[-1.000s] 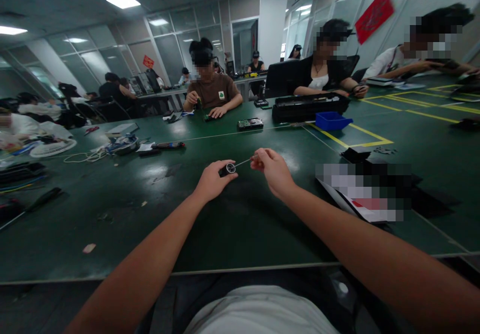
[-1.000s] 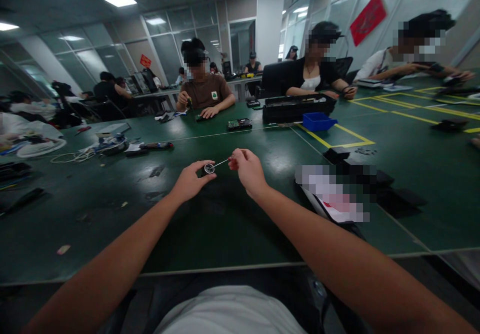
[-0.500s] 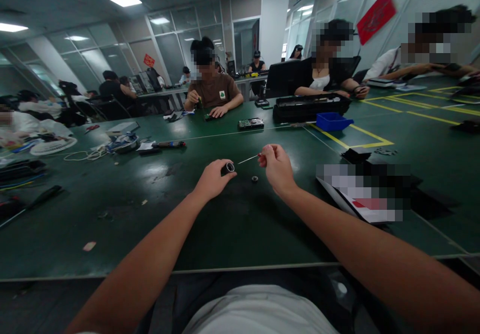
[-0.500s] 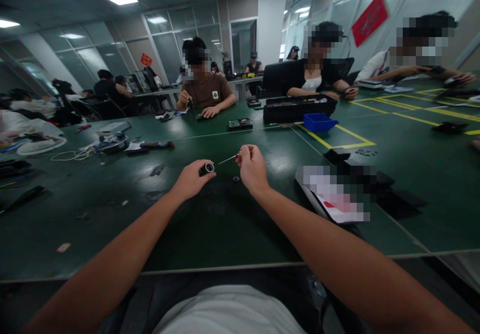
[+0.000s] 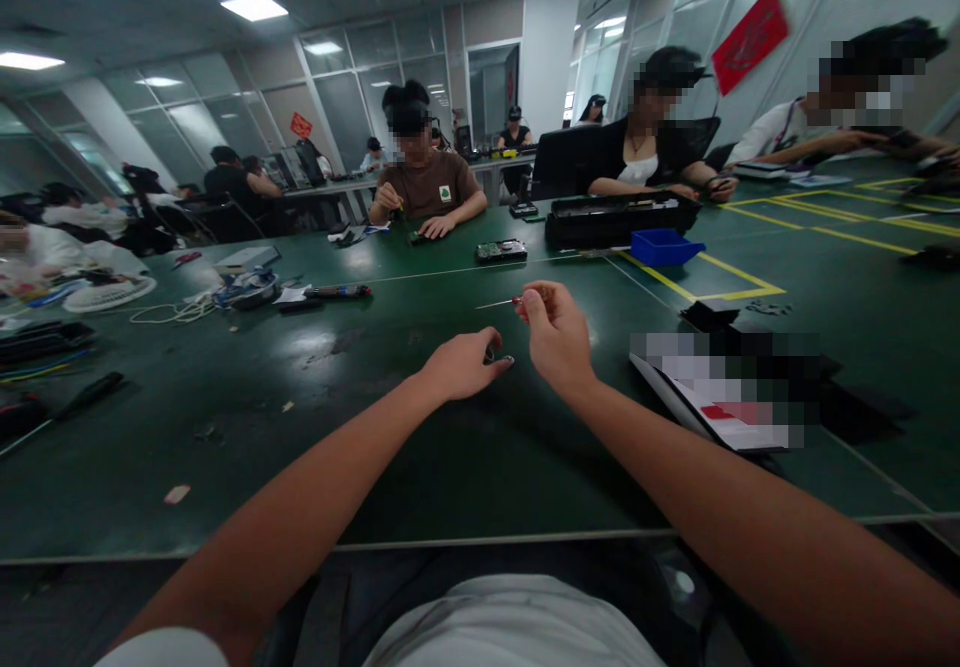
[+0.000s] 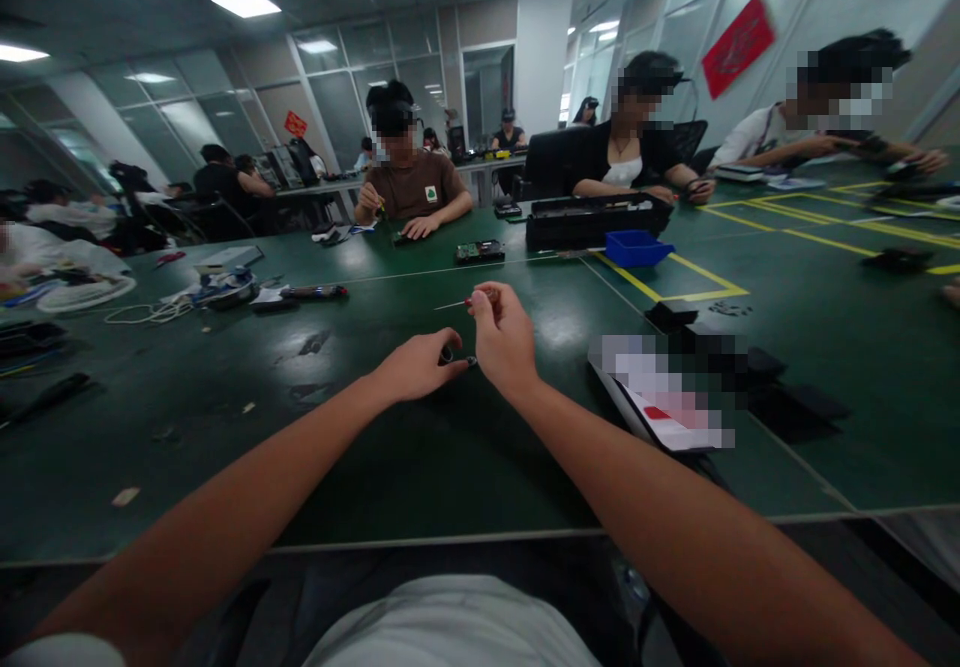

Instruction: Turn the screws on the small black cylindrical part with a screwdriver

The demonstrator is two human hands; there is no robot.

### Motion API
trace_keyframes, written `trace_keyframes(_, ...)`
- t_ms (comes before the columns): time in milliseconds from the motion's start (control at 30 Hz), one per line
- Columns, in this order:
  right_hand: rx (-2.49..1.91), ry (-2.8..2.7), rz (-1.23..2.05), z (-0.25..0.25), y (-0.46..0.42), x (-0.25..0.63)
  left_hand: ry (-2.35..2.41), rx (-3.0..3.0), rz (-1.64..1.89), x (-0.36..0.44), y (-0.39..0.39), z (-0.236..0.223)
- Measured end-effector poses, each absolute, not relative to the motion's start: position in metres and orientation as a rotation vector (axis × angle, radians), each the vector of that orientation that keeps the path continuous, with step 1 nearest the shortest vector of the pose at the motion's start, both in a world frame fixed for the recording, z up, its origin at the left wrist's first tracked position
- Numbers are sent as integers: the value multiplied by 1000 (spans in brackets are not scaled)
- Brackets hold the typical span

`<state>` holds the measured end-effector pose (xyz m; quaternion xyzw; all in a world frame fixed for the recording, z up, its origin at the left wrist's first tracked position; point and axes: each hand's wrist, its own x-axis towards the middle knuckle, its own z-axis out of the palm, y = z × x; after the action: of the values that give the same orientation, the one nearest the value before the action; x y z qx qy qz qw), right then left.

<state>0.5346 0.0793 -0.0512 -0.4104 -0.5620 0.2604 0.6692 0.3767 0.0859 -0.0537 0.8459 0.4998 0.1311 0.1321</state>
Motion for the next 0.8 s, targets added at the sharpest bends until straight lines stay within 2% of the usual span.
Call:
trace_keyframes(200, -928, -1269, 604, -53, 81, 536, 1395, 2668, 166, 391, 108, -65)
trace_keyframes(367, -933, -1283, 620, -54, 82, 535, 1342, 2633, 247, 387, 111, -70)
trace_keyframes(633, -953, -1303, 648, -54, 81, 537, 1590, 2286, 753, 320, 126, -60)
trace_keyframes(800, -954, -1299, 684, -55, 82, 536, 1645, 1693, 1114, 243, 134, -46)
